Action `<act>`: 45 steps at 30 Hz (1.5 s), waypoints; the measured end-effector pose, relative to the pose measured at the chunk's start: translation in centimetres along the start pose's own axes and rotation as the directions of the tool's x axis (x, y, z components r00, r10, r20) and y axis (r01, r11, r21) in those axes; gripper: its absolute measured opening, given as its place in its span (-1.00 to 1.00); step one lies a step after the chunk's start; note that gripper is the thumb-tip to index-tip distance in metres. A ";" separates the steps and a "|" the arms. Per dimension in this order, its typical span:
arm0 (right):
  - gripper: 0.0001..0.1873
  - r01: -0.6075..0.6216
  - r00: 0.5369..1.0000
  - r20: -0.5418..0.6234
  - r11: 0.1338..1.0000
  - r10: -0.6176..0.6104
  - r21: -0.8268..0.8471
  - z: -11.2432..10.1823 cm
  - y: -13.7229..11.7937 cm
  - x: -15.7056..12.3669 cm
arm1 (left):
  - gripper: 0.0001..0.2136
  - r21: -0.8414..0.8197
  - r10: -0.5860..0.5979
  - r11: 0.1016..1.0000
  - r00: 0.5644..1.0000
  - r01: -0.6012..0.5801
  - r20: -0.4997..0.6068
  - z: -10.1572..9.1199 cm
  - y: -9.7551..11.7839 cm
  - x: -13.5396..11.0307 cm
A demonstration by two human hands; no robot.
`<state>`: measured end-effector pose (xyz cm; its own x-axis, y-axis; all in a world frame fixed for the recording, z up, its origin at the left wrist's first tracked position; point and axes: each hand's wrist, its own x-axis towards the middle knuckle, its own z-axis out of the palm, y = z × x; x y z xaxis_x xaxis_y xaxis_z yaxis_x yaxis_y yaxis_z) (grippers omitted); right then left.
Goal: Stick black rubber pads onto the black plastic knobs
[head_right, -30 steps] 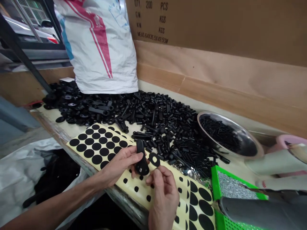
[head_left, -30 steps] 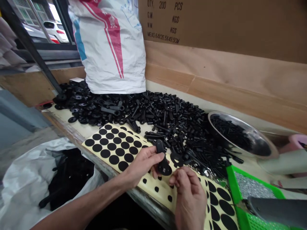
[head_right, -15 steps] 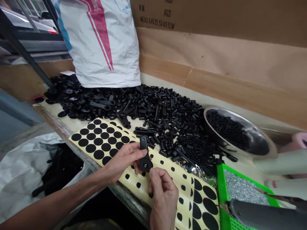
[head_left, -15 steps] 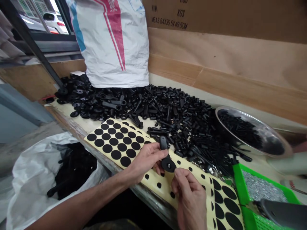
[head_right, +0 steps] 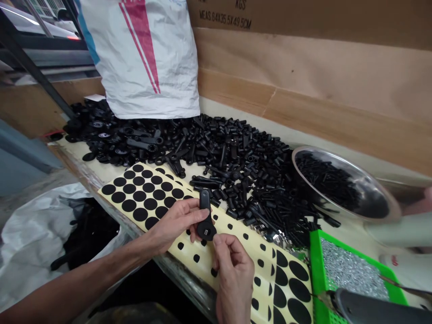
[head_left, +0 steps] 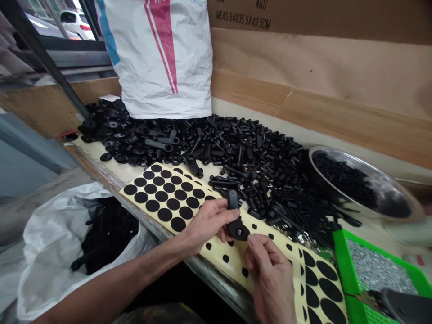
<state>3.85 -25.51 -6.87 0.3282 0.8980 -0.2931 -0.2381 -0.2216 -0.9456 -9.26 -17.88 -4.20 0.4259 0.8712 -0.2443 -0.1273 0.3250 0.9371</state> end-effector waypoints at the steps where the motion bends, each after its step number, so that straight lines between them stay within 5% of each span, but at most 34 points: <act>1: -0.61 0.001 1.000 0.000 1.000 -0.001 0.003 0.0 0.0 0.0 | -0.77 -0.003 0.000 1.000 1.000 0.000 0.000 0.0 0.0 0.0; 45: -0.66 -0.017 1.000 -0.003 0.999 0.017 0.027 -0.4 0.7 0.6 | -0.73 0.008 -0.029 1.000 0.999 0.029 -0.013 0.2 -0.3 0.7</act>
<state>4.24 -25.27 -7.74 0.3268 0.8930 -0.3095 -0.2684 -0.2263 -0.9363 -8.73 -17.47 -4.60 0.4182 0.8658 -0.2747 -0.1079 0.3477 0.9314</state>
